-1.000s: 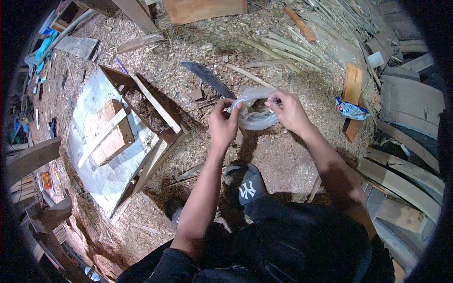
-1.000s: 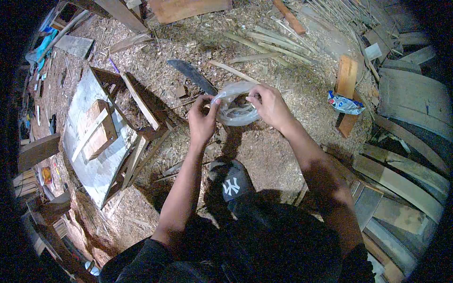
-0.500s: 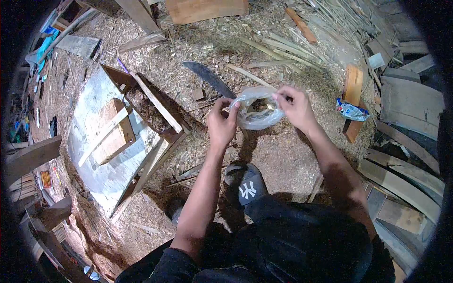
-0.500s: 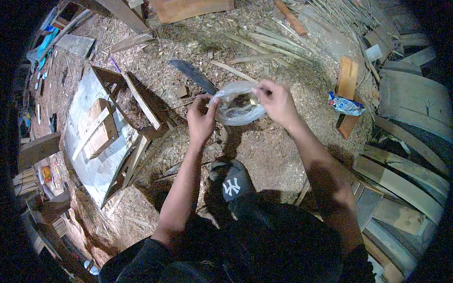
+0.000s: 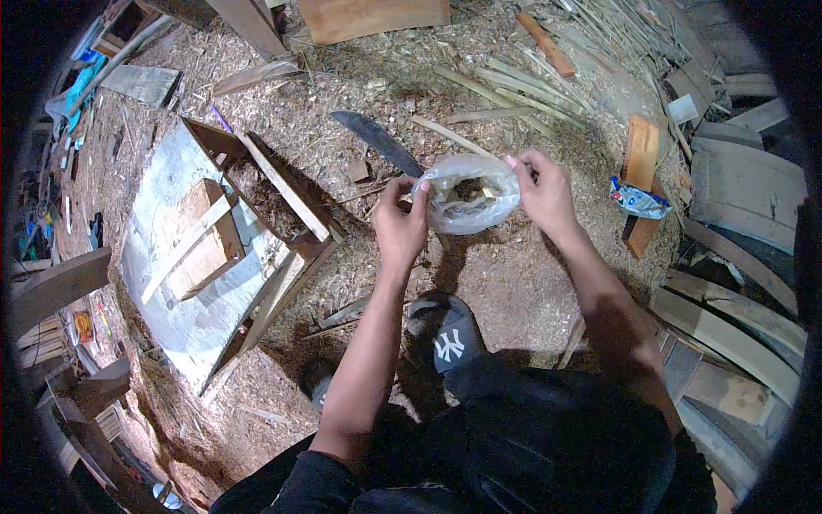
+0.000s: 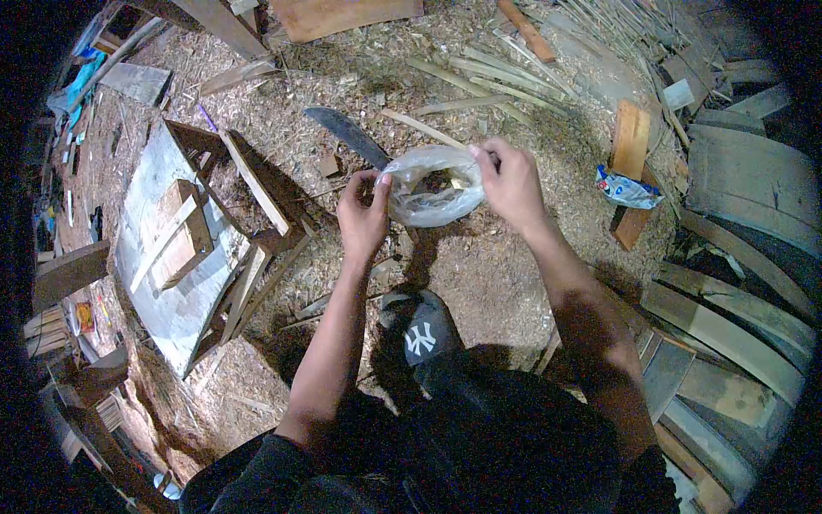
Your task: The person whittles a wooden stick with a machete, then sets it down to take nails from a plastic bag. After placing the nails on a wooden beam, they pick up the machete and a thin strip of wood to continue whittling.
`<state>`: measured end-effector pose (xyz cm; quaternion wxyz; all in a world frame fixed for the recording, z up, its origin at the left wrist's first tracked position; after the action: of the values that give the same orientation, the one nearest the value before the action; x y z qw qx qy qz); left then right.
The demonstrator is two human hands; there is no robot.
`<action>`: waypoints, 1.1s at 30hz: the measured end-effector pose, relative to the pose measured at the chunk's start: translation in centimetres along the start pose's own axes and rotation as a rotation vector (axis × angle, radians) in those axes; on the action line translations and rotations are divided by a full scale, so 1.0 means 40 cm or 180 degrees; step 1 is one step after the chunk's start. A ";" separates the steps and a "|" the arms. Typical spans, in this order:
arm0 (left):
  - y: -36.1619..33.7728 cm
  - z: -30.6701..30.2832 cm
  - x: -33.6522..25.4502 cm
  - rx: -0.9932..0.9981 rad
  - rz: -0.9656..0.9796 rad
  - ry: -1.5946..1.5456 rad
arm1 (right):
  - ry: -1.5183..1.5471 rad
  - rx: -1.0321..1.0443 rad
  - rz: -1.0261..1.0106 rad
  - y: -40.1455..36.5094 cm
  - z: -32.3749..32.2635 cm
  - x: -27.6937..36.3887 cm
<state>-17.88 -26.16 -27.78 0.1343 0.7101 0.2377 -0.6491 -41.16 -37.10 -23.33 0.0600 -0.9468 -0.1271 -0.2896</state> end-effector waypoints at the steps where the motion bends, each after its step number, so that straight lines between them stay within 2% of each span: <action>1: 0.000 0.000 -0.003 0.0000 -0.0001 0.0000 | -0.0035 -0.0283 0.0049 0.003 -0.022 -0.015; 6: 0.003 -0.002 -0.019 -0.0083 0.0288 0.0114 | -0.0158 -0.0052 0.0276 -0.007 -0.026 -0.041; 8: 0.003 -0.001 -0.017 -0.0076 0.0225 0.0166 | 0.0373 0.0181 0.0331 -0.013 0.012 -0.059; 12: 0.011 0.002 0.010 -0.0002 0.0005 0.0096 | 0.0846 0.0286 0.0276 -0.018 0.036 -0.031; 14: 0.014 0.000 0.003 -0.0047 0.0123 0.0057 | 0.0667 0.0701 -0.0063 -0.019 0.059 0.019; 15: 0.014 -0.004 -0.009 -0.0096 0.0241 0.0014 | 0.0669 0.0698 -0.0061 -0.021 0.063 0.024; 18: 0.017 -0.006 -0.023 -0.0137 0.0375 0.0122 | -0.0077 0.0130 -0.0709 -0.033 0.029 0.088; 19: 0.018 -0.003 -0.020 -0.0142 0.0376 0.0118 | -0.0081 0.0130 -0.0714 -0.034 0.033 0.096; 21: 0.018 0.002 -0.028 -0.0222 0.0523 0.0223 | 0.0035 0.0016 -0.1177 -0.045 0.029 0.152; 22: 0.019 0.006 -0.027 -0.0218 0.0526 0.0217 | -0.0155 0.0348 -0.1146 -0.048 0.055 0.168; 23: 0.018 0.011 -0.028 -0.0193 0.0556 0.0195 | -0.0161 0.0344 -0.1139 -0.048 0.067 0.173; 25: 0.015 0.022 -0.044 -0.0157 0.0586 0.0165 | -0.0933 0.0819 -0.1343 -0.056 0.160 0.158; 27: 0.017 0.031 -0.041 -0.0065 0.0284 0.0156 | -0.1125 0.0738 -0.1524 -0.056 0.210 0.133; 29: 0.020 0.029 -0.039 -0.0044 0.0378 0.0188 | -0.1704 0.0735 -0.1308 -0.049 0.237 0.113; 31: 0.021 0.028 -0.052 -0.0023 0.0470 0.0202 | -0.1723 0.0759 -0.1272 -0.044 0.235 0.125; 33: 0.022 0.029 -0.035 0.0046 0.0213 0.0062 | -0.1755 0.0784 -0.1219 -0.038 0.227 0.128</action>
<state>-18.50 -27.74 -26.64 0.1485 0.7249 0.2104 -0.6389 -32.63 -32.89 -27.88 0.0818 -0.9339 -0.3477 -0.0118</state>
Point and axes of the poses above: each hand's wrist, its own y-axis towards the middle knuckle, its own z-axis out of the palm, x = y × z, the point moved 10 cm from there along y, towards the middle knuckle, and after that the axes turned 12 degrees about -y, right-handed, at the moved point
